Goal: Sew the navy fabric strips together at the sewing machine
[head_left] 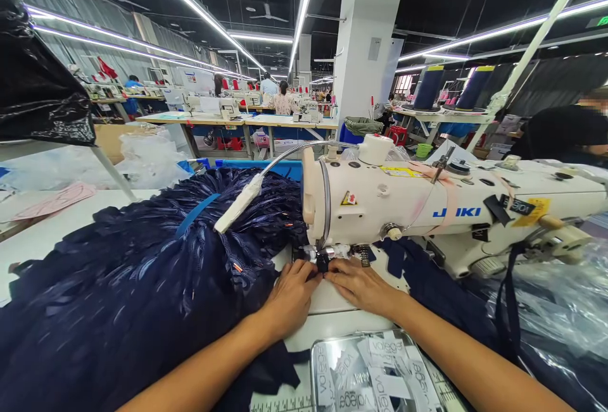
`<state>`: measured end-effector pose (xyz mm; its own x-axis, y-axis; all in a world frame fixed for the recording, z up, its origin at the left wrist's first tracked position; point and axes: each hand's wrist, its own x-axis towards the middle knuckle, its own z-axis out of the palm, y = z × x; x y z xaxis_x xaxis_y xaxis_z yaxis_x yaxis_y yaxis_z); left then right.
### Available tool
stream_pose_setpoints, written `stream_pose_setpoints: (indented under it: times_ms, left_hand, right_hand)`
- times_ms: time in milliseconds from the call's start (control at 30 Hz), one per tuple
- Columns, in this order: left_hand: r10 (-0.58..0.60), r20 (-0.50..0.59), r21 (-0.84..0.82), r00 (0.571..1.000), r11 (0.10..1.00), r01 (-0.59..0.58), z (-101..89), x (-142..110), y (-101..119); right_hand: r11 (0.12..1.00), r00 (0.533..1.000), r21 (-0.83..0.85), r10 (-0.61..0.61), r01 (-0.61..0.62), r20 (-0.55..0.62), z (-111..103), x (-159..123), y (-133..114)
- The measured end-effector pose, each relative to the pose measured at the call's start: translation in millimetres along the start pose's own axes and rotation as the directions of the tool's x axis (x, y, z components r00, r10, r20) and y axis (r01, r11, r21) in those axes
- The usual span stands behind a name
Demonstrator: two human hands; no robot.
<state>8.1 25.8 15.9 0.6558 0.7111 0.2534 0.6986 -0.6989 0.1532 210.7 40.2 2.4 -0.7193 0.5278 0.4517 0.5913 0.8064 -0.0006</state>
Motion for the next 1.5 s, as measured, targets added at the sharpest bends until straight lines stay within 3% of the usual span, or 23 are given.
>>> stream_pose_setpoints:
  times_ms: [433, 933, 1200, 1300, 1500]
  left_hand:
    - [0.058, 0.041, 0.052, 0.997, 0.997, -0.06, -4.0, -3, -3]
    - [0.014, 0.165, 0.077, 0.986, 0.997, -0.027, -8.0, 3, -7]
    - [0.02, 0.114, -0.015, 0.993, 1.0, -0.019, -12.4, 13, -16]
    - [0.033, 0.093, -0.039, 0.995, 0.999, -0.03, -10.8, 17, -21]
    - [0.039, 0.018, 0.012, 0.999, 0.999, -0.039, -7.8, 22, -23]
  right_hand:
    - [0.997, 1.0, -0.069, -0.019, 0.018, -0.021, -2, 0, -5]
    - [0.975, 1.0, -0.223, -0.019, 0.014, -0.02, 2, 4, -8]
    - [0.981, 0.999, -0.192, 0.03, -0.024, 0.024, 3, 0, 1]
    - [0.995, 0.997, -0.088, 0.062, -0.057, 0.056, 5, -1, 10]
    - [0.95, 0.95, 0.035, 0.31, -0.31, -0.022, 26, 17, 29]
